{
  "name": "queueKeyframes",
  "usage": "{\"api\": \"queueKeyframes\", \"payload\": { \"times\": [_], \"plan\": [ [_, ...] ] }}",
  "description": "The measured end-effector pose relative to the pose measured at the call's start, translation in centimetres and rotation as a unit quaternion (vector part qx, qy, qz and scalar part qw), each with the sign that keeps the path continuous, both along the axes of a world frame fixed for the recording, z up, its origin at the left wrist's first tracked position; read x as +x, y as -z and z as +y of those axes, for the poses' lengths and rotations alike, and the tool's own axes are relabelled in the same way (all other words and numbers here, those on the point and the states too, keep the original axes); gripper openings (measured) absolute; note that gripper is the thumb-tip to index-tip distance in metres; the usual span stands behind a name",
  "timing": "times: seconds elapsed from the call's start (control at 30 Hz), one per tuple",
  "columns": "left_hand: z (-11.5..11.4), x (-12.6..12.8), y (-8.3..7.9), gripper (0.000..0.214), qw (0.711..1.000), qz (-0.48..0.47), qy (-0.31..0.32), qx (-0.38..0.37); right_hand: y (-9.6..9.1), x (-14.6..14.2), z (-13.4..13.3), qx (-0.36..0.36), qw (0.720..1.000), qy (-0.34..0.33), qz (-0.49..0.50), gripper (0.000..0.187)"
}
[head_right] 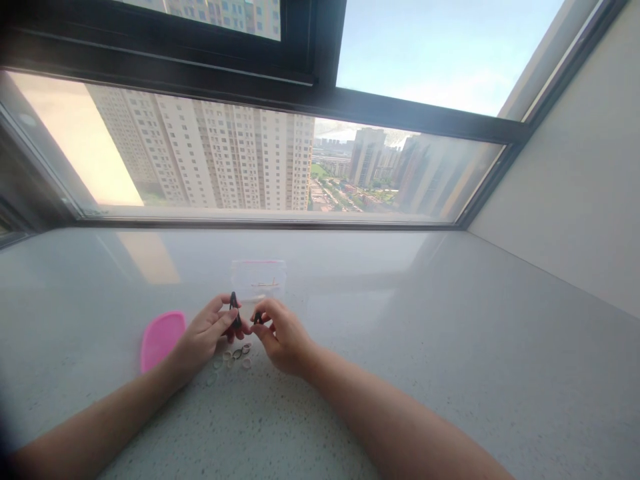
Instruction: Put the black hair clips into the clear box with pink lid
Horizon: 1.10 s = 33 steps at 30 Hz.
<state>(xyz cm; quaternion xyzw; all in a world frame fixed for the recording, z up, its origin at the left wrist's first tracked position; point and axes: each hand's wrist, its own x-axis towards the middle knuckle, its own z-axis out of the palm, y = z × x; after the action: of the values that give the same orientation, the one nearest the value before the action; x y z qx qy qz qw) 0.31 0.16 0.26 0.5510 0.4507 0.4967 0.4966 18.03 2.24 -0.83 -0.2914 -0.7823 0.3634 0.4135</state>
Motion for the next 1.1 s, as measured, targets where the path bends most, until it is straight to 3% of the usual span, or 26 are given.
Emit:
{"api": "queueKeyframes", "payload": {
  "times": [0.1, 0.37, 0.63, 0.83, 1.1],
  "plan": [
    [0.0, -0.1, 0.0, 0.023, 0.999, 0.001, -0.016, 0.029, 0.1, 0.1, 0.2, 0.001, 1.0, -0.011, 0.007, 0.004],
    [-0.6, 0.0, -0.6, 0.017, 0.995, 0.032, -0.077, 0.059, 1.1, 0.0, 0.8, -0.082, 0.996, -0.007, 0.029, 0.009],
    [-0.4, 0.1, 0.1, 0.013, 0.991, 0.064, -0.068, 0.097, 1.0, 0.2, 1.0, -0.079, 0.995, 0.025, 0.048, 0.009],
    [-0.7, 0.3, 0.2, 0.01, 0.997, 0.047, 0.004, 0.058, 0.9, 0.2, 0.8, -0.083, 0.994, 0.03, 0.063, 0.012],
    [-0.7, 0.2, 0.2, 0.008, 0.996, 0.045, -0.001, 0.075, 1.3, 0.2, 1.0, -0.118, 0.991, 0.025, 0.059, 0.02]
  ]
}}
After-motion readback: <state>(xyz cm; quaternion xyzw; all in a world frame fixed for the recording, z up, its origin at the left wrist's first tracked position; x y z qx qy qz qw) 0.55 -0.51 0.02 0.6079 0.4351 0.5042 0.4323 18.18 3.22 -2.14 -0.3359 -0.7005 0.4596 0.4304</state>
